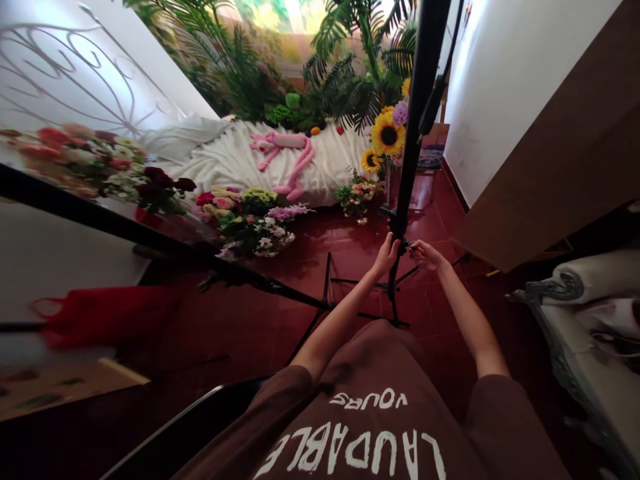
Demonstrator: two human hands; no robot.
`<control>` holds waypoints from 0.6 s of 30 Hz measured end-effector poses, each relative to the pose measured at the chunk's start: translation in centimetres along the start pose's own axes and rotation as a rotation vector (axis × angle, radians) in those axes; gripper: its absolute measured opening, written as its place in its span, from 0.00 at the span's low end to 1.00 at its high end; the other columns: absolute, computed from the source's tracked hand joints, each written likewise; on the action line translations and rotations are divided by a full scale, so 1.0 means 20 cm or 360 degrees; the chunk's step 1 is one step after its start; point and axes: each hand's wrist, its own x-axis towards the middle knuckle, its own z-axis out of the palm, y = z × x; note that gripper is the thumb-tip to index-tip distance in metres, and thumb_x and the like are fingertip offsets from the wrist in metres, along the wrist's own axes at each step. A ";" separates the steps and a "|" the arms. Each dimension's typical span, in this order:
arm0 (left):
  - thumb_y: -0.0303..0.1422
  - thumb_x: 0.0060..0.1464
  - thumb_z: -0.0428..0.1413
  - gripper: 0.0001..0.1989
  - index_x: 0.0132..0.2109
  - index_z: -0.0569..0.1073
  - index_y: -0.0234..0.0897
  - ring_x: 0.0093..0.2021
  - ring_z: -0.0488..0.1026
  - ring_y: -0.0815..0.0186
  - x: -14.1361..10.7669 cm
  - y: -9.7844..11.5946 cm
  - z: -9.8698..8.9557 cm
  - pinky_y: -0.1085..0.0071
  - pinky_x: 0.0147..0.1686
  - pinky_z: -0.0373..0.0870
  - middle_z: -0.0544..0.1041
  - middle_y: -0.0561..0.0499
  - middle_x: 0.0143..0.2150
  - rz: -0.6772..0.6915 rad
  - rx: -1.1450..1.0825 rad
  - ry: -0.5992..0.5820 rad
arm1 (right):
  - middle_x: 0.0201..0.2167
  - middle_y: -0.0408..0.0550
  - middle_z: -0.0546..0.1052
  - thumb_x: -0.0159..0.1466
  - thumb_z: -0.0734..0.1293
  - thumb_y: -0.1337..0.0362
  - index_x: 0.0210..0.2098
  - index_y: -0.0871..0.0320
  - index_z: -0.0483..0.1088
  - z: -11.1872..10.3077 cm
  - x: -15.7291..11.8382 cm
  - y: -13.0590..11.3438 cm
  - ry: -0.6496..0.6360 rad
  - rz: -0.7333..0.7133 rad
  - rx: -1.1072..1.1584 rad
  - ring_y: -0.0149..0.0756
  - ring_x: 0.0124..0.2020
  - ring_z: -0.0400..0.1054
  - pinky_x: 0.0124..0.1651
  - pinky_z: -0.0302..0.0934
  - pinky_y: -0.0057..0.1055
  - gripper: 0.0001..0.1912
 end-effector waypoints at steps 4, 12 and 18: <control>0.44 0.61 0.48 0.17 0.48 0.67 0.35 0.34 0.70 0.70 0.00 0.02 -0.01 0.74 0.38 0.67 0.73 0.49 0.36 -0.0043 0.0012 -0.0036 | 0.17 0.31 0.54 0.51 0.70 0.62 0.27 0.55 0.55 -0.06 0.03 -0.02 0.0030 -0.0110 -0.0228 0.21 0.16 0.42 0.15 0.36 0.19 0.16; 0.43 0.61 0.49 0.17 0.49 0.68 0.35 0.37 0.71 0.68 0.00 0.03 0.00 0.72 0.41 0.67 0.75 0.47 0.39 -0.0071 0.0000 0.0031 | 0.21 0.36 0.58 0.53 0.71 0.57 0.25 0.56 0.56 -0.01 -0.03 -0.09 0.0481 -0.0748 -0.1668 0.25 0.23 0.51 0.25 0.45 0.26 0.18; 0.44 0.61 0.49 0.18 0.49 0.68 0.36 0.34 0.71 0.68 -0.01 0.02 0.00 0.72 0.38 0.67 0.74 0.48 0.36 -0.0062 -0.0013 0.0027 | 0.31 0.45 0.66 0.57 0.65 0.68 0.29 0.55 0.63 0.08 -0.09 -0.04 0.0872 -0.1077 -0.2259 0.34 0.33 0.61 0.32 0.52 0.29 0.04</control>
